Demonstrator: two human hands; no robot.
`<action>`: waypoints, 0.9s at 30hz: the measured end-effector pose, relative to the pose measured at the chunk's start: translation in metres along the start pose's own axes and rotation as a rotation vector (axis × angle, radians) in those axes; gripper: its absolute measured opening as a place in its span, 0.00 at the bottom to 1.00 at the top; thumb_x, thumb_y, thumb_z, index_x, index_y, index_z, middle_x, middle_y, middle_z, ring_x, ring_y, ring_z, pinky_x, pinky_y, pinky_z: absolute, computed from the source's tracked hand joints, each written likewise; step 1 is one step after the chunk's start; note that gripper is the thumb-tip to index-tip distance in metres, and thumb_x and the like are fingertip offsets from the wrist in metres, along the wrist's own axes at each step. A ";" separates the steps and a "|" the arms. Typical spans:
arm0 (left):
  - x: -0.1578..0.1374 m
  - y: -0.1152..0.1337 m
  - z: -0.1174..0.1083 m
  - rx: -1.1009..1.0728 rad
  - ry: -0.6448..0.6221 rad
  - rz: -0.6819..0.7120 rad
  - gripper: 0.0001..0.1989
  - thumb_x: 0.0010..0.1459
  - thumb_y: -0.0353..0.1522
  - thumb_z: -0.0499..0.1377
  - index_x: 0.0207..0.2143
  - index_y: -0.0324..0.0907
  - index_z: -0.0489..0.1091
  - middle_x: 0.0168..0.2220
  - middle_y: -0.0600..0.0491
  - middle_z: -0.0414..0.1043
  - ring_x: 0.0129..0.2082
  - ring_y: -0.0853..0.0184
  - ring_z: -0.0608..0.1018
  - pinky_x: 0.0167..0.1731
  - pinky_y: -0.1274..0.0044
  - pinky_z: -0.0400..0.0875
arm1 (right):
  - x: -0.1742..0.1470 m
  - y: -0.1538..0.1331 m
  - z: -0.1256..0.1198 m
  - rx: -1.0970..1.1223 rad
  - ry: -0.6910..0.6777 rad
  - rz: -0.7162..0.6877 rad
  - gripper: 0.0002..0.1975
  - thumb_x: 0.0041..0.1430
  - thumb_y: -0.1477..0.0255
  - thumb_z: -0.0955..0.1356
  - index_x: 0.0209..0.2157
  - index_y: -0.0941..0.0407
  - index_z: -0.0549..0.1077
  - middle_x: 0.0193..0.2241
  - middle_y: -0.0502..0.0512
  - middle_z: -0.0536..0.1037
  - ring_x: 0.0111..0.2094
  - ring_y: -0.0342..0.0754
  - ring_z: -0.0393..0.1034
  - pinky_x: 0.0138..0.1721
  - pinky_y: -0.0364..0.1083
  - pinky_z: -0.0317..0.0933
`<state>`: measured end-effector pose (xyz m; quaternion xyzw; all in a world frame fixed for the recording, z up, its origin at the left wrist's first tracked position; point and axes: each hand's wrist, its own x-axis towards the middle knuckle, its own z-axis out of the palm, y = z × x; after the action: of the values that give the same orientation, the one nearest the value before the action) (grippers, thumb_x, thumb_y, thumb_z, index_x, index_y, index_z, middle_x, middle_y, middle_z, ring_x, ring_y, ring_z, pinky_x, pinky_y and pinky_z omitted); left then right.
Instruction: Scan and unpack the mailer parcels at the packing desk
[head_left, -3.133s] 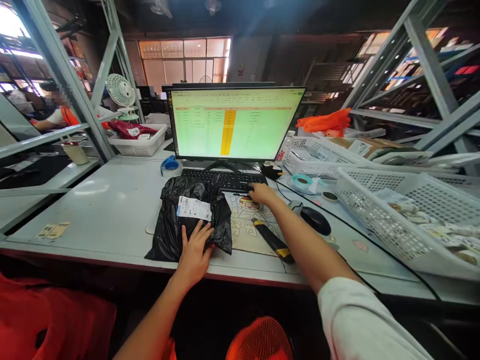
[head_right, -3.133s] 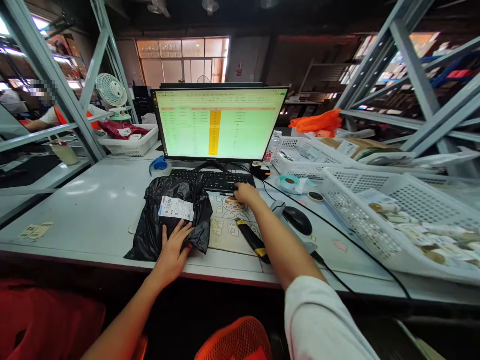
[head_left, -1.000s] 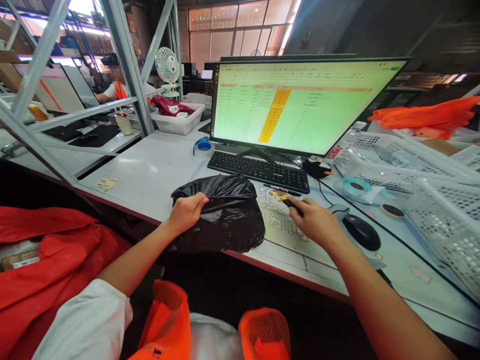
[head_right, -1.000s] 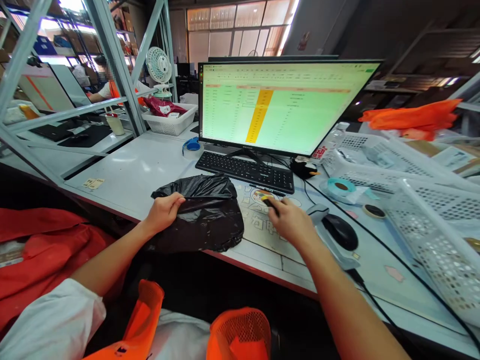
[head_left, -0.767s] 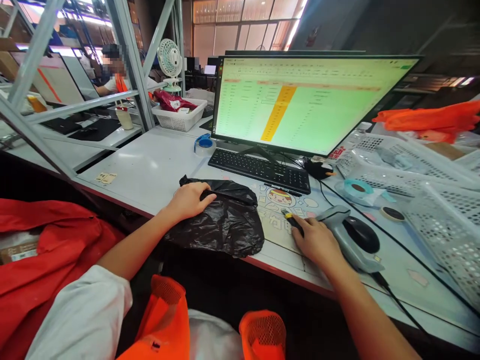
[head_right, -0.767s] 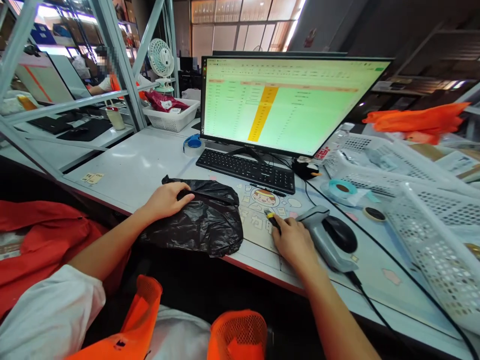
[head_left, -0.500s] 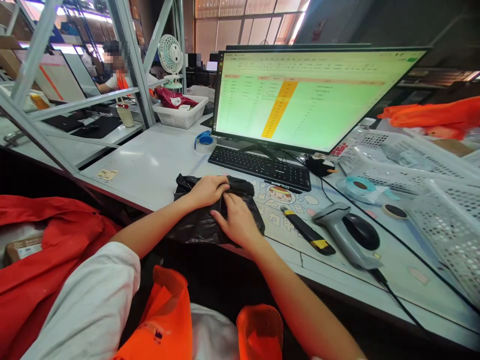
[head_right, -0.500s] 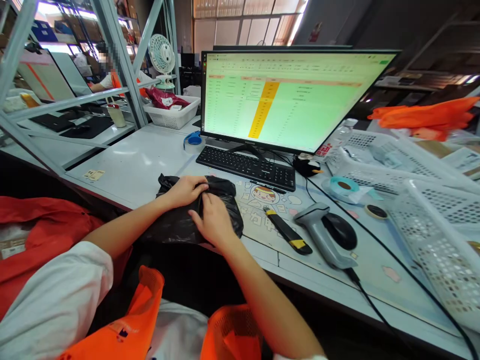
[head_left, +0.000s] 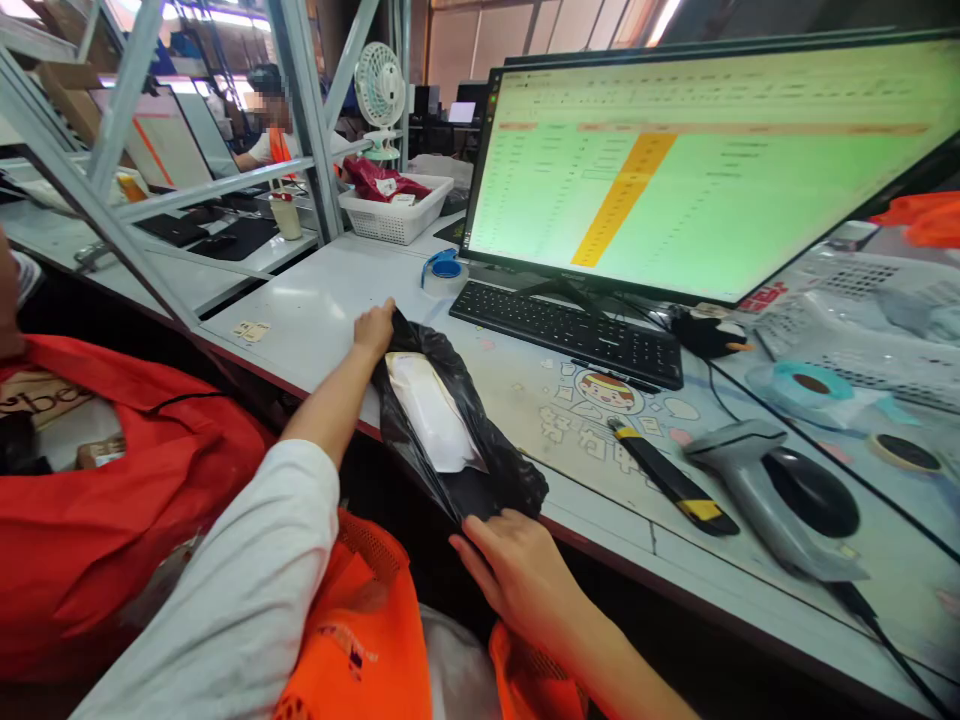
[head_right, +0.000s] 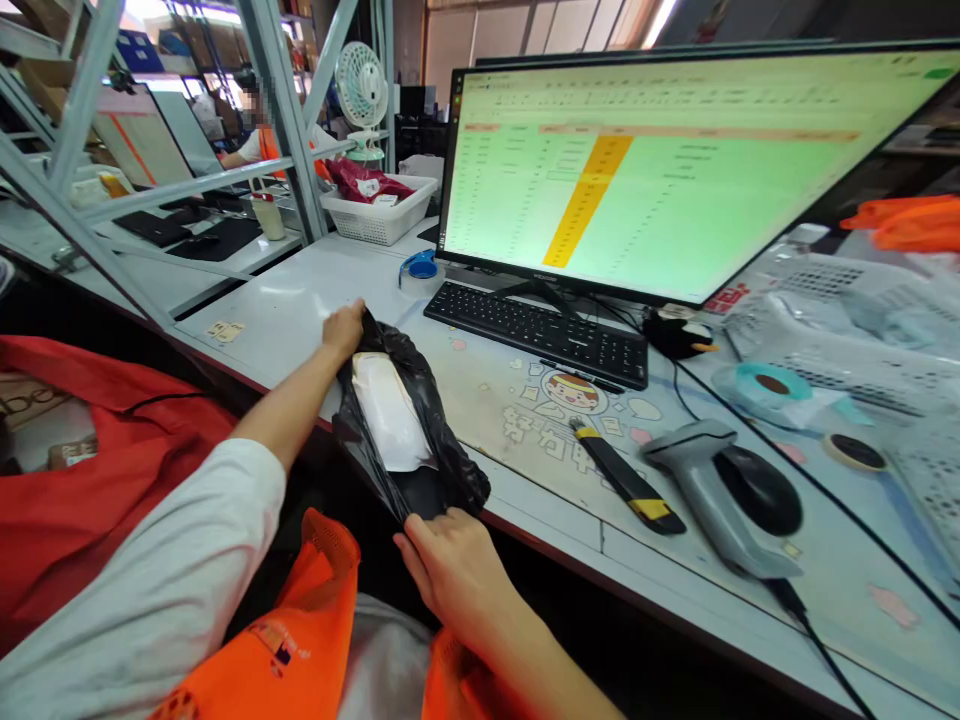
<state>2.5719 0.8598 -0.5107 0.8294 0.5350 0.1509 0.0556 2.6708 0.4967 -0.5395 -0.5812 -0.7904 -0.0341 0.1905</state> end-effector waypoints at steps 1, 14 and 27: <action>-0.001 -0.001 0.008 -0.004 -0.039 0.003 0.19 0.74 0.31 0.43 0.58 0.41 0.69 0.46 0.37 0.76 0.48 0.51 0.78 0.46 0.67 0.66 | -0.007 0.002 0.002 0.014 0.007 0.005 0.16 0.74 0.72 0.61 0.28 0.55 0.67 0.20 0.48 0.71 0.22 0.43 0.64 0.31 0.46 0.51; -0.068 0.053 -0.018 -0.042 -0.214 0.673 0.20 0.70 0.40 0.56 0.55 0.36 0.74 0.55 0.35 0.75 0.55 0.50 0.77 0.55 0.62 0.70 | -0.003 0.069 -0.032 0.191 0.213 0.304 0.14 0.69 0.57 0.63 0.52 0.40 0.73 0.51 0.56 0.79 0.49 0.59 0.77 0.46 0.57 0.73; -0.161 0.060 -0.027 -0.350 -0.591 0.873 0.29 0.66 0.51 0.57 0.52 0.34 0.72 0.50 0.39 0.79 0.44 0.60 0.81 0.45 0.74 0.75 | 0.070 0.141 0.006 0.280 -0.030 0.407 0.34 0.69 0.47 0.53 0.61 0.51 0.73 0.59 0.68 0.76 0.63 0.59 0.68 0.65 0.57 0.62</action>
<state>2.5545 0.6874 -0.5004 0.9596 0.0701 0.0073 0.2725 2.7826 0.6070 -0.5449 -0.6969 -0.6568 0.1233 0.2604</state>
